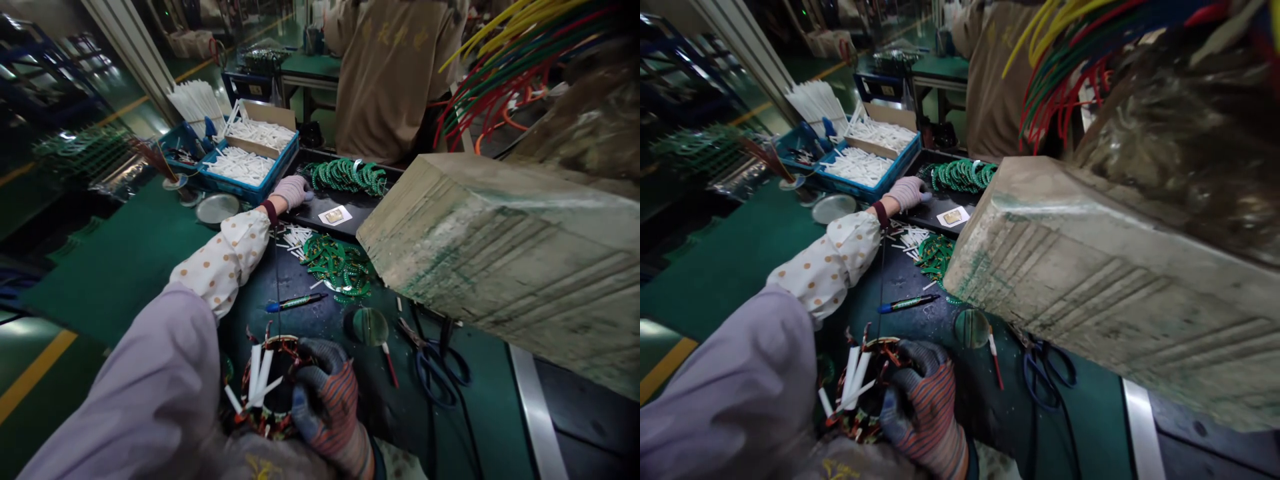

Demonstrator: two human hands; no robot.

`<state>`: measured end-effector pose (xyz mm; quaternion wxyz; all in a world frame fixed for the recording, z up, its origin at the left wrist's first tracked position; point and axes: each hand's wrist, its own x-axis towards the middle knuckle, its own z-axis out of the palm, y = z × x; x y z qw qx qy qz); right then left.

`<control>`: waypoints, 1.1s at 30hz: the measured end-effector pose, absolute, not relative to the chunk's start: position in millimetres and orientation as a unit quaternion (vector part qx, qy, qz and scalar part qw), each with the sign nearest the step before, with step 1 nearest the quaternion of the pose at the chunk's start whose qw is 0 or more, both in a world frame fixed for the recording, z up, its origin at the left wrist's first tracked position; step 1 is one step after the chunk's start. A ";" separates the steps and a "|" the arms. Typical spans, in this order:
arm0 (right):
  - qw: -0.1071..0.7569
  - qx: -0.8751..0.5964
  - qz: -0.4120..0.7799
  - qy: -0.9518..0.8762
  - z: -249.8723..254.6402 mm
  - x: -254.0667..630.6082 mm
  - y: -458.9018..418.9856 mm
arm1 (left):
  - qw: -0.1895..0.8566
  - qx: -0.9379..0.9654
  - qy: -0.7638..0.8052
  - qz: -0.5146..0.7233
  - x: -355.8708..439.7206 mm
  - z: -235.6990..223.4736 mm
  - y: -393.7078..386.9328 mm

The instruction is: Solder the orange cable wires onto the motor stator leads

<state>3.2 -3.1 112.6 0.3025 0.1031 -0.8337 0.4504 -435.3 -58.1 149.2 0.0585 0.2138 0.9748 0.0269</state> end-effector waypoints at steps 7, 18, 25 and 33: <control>0.286 0.099 0.454 -0.838 109.9 5.7 -2.4 | 0.057 0.257 0.965 0.020 -426.5 157.9 -63.5; 0.278 0.101 0.468 -0.833 107.2 8.2 -2.3 | 0.036 0.277 0.960 0.010 -409.4 139.4 -37.5; 0.281 0.105 0.480 -0.824 103.2 7.9 -2.4 | 0.002 0.227 0.968 0.110 -415.4 142.1 -54.6; 0.287 0.095 0.480 -0.823 96.2 10.9 -4.9 | 0.011 0.259 0.960 0.107 -418.8 164.3 -71.9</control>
